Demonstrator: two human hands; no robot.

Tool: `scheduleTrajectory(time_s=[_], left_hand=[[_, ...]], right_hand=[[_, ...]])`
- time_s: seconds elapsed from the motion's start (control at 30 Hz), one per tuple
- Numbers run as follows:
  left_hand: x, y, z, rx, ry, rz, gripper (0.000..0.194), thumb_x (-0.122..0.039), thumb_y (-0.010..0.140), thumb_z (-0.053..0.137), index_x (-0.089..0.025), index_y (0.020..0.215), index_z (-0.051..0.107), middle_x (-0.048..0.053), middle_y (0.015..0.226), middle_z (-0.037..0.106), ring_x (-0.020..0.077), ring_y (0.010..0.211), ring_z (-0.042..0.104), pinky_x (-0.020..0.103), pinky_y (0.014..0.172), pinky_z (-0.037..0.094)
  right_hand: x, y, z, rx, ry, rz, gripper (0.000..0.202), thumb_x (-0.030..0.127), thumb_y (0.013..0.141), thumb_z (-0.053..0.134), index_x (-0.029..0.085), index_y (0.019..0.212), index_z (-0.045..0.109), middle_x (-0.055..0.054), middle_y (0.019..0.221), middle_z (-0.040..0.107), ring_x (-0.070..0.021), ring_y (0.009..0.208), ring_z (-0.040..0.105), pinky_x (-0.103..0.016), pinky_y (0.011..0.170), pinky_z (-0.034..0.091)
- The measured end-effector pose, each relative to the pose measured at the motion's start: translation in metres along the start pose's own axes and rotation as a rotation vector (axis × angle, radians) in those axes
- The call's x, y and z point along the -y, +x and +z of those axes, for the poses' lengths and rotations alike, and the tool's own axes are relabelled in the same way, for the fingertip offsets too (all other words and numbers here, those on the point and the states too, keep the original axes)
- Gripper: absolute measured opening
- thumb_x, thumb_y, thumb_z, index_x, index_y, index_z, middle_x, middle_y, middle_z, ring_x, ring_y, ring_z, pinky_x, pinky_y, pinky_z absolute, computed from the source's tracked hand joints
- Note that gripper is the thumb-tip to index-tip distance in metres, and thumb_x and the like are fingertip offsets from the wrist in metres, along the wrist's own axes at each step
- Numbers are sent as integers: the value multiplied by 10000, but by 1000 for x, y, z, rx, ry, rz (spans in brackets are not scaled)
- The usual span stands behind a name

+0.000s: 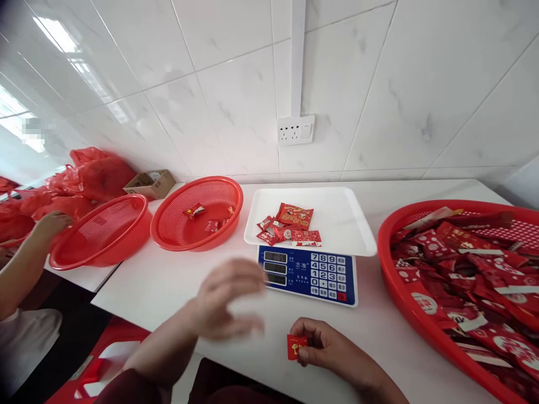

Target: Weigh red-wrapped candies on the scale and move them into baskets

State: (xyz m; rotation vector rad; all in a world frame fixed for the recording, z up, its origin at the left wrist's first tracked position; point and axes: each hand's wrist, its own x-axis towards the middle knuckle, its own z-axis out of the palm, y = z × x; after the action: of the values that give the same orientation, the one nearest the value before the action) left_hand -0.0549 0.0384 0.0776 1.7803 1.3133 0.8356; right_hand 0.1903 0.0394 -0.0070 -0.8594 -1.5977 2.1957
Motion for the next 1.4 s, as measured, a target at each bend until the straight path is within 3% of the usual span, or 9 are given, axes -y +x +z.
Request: scheduleTrajectory(time_s=[0.07,0.13,0.27,0.47,0.67,0.73,0.83,1.03,1.4], left_hand=[[11,21,-26,-172,477,129,356,-441,828,546,-253,1122,618,126,1243,546,329,1263,378,520,1011,332],[33,33,-49,-273,841,102,328,-293,900,424,-248,1182,586,111,1341,476,310,1325,296,550,1083,184],[82,31,-90,-208,1184,-64,433,-126,894,292,-249,1156,614,96,1265,546,238,1207,454,453,1117,145],[114,19,-150,-314,1346,-355,435,-157,893,264,-227,1164,598,82,1392,427,232,1332,297,471,1124,70],[137,-6,-210,-557,1233,-761,445,-227,882,332,-148,1290,493,212,1491,177,427,1374,75,629,998,201],[138,-20,-226,-569,1213,-878,448,-253,882,340,-131,1285,493,239,1473,194,457,1359,75,637,949,251],[130,-35,-241,-509,1205,-999,428,-263,882,324,-108,1212,547,231,1364,386,455,1283,273,612,900,320],[96,-43,-226,-326,1140,-944,462,-419,854,374,-156,1181,569,199,1169,562,361,1028,563,448,787,455],[6,8,-115,201,832,-406,540,-460,842,432,-257,1342,428,70,1309,546,282,1157,525,350,907,415]], right_hand=[[0,1,0,42,28,-3,428,585,685,656,193,796,527,-1,705,526,-143,636,461,-290,627,358],[-1,1,-1,50,44,-7,423,572,694,658,186,808,526,-6,726,530,-141,646,465,-287,637,360],[-5,2,-3,13,28,-15,407,561,710,650,184,817,536,-13,745,539,-148,666,485,-291,648,375],[-9,2,-3,-53,25,-27,383,550,724,643,192,823,548,-9,743,552,-158,682,522,-299,667,408],[-6,2,-2,-77,36,-35,369,532,728,649,190,816,542,-4,736,531,-153,678,517,-302,674,417],[-6,2,-2,-82,43,-31,359,521,735,649,189,825,545,-4,742,530,-152,680,518,-303,676,418],[-6,2,-1,-94,47,-18,361,524,732,651,192,835,554,-6,750,537,-158,690,528,-310,683,426],[-12,4,-3,-82,47,-18,337,491,736,665,197,872,573,-6,767,547,-159,699,529,-315,691,425],[-11,2,-1,-52,9,-20,346,473,747,664,199,940,579,-5,759,572,-154,703,525,-311,699,422]])
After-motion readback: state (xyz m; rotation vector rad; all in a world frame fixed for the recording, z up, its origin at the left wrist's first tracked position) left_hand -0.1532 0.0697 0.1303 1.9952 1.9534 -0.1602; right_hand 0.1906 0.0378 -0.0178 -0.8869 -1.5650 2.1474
